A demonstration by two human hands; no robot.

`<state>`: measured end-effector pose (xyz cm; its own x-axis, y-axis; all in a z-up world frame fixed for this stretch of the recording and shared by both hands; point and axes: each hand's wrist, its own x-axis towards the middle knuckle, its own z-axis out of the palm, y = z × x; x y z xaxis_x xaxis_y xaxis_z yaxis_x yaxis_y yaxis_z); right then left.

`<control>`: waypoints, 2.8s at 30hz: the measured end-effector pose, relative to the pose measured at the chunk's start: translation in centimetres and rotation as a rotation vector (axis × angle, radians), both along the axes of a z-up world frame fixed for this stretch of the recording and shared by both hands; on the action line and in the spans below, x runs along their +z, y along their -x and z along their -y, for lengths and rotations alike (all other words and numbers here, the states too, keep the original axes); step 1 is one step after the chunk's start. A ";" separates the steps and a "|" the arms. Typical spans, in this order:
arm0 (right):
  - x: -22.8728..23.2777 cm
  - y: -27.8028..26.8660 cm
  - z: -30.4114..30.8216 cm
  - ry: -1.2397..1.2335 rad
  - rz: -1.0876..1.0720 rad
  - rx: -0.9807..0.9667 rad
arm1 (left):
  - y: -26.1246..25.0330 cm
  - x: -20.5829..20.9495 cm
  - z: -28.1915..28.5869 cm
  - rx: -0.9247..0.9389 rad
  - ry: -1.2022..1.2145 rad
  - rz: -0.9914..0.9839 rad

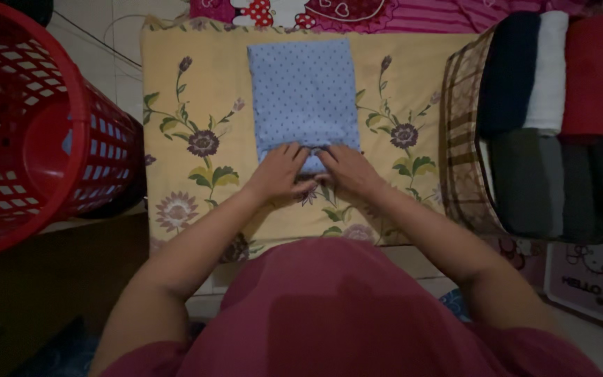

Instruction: The person folds several pieces of clothing by hand on a floral mat and packs them into a patterned zippered bag. They reach into a laundry basket to retrieve more items and finally zip the bag shut.

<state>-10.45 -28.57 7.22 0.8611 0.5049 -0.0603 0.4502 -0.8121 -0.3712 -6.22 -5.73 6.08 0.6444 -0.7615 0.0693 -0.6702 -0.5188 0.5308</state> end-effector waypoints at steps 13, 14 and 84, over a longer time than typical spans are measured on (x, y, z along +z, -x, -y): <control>-4.0 -9.4 2.3 -0.215 -0.417 -0.065 | -3.8 -5.6 2.0 0.207 -0.004 0.174; -4.2 -9.8 2.4 -0.245 -0.406 -0.042 | -3.3 -5.5 2.5 0.169 0.059 0.203; -3.3 -13.9 4.2 -0.388 -0.099 -0.091 | -9.8 -7.2 3.8 -0.094 -0.180 -0.084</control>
<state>3.41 -32.80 3.92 0.9028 0.4286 0.0351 0.3300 -0.6383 -0.6954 3.63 -9.55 -1.15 0.5674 -0.8141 -0.1238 -0.6776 -0.5471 0.4915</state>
